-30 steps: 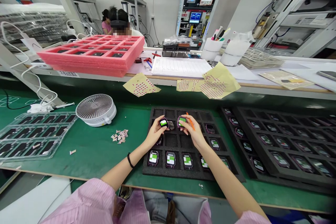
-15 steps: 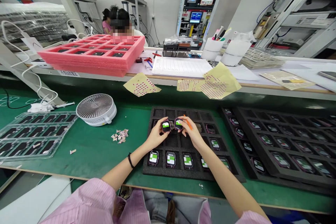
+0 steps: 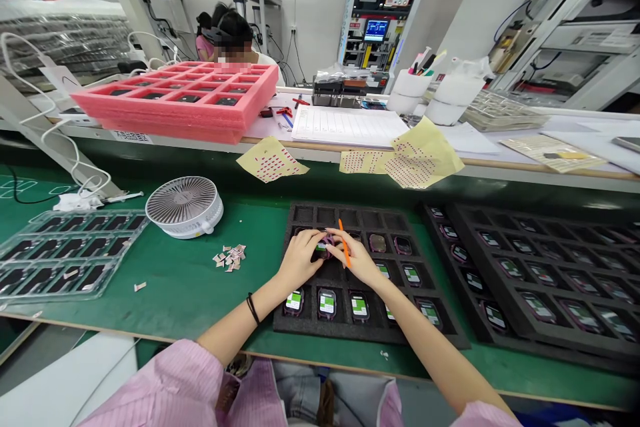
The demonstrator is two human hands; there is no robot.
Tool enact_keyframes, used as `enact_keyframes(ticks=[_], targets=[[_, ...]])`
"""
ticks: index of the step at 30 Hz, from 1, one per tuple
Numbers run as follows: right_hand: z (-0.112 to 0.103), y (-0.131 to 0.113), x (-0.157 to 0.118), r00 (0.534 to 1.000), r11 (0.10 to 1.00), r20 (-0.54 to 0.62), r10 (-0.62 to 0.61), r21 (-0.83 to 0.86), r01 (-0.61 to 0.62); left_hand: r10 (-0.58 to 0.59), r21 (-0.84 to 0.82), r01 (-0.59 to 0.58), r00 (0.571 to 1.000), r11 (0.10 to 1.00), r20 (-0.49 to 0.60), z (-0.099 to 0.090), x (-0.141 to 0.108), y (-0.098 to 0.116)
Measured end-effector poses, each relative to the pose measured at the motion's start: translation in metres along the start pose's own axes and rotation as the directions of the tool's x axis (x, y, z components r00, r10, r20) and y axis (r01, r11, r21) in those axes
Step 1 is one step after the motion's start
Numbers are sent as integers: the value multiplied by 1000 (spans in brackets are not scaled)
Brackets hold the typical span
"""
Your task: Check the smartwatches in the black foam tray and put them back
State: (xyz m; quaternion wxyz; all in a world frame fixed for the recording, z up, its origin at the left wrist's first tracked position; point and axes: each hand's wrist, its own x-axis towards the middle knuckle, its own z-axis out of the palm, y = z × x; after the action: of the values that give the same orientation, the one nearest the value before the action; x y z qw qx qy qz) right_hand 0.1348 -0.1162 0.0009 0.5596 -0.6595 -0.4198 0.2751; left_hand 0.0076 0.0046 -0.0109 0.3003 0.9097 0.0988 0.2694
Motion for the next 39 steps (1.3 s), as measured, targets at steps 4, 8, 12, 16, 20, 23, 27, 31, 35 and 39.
enact_keyframes(ticks=[4, 8, 12, 16, 20, 23, 27, 31, 35, 39], targets=[[-2, -7, 0, 1000, 1000, 12, 3, 18, -3, 42, -9, -42, 999, 999, -1, -5, 0, 4], [-9, -20, -2, 994, 986, 101, 31, 160, -47, 115, -79, -117, 993, 990, -38, -9, -1, 6], [-16, -29, -6, 959, 925, 265, 98, 332, -186, 143, -112, -151, 987, 982, -73, -11, -2, 6], [-16, -33, -7, 936, 876, 329, 122, 407, -257, 175, -100, -186, 979, 978, -108, -11, -2, 5], [-14, -31, -6, 939, 873, 318, 133, 412, -263, 185, -120, -198, 976, 973, -113, -10, 0, 6], [-10, -27, -5, 944, 847, 282, 169, 448, -285, 195, -147, -206, 977, 967, -86, -10, 0, 7], [-6, -26, -4, 942, 817, 264, 205, 484, -313, 170, -213, -181, 983, 960, -69, -10, 0, 8], [-4, -29, -6, 938, 812, 282, 203, 486, -322, 175, -177, -187, 981, 966, -80, -9, -1, 7], [-1, -29, -6, 941, 831, 296, 166, 472, -295, 227, -143, -243, 967, 959, -117, -9, 0, 7], [3, -28, -6, 951, 844, 282, 127, 473, -253, 282, -120, -304, 945, 945, -168, -8, 0, 8]])
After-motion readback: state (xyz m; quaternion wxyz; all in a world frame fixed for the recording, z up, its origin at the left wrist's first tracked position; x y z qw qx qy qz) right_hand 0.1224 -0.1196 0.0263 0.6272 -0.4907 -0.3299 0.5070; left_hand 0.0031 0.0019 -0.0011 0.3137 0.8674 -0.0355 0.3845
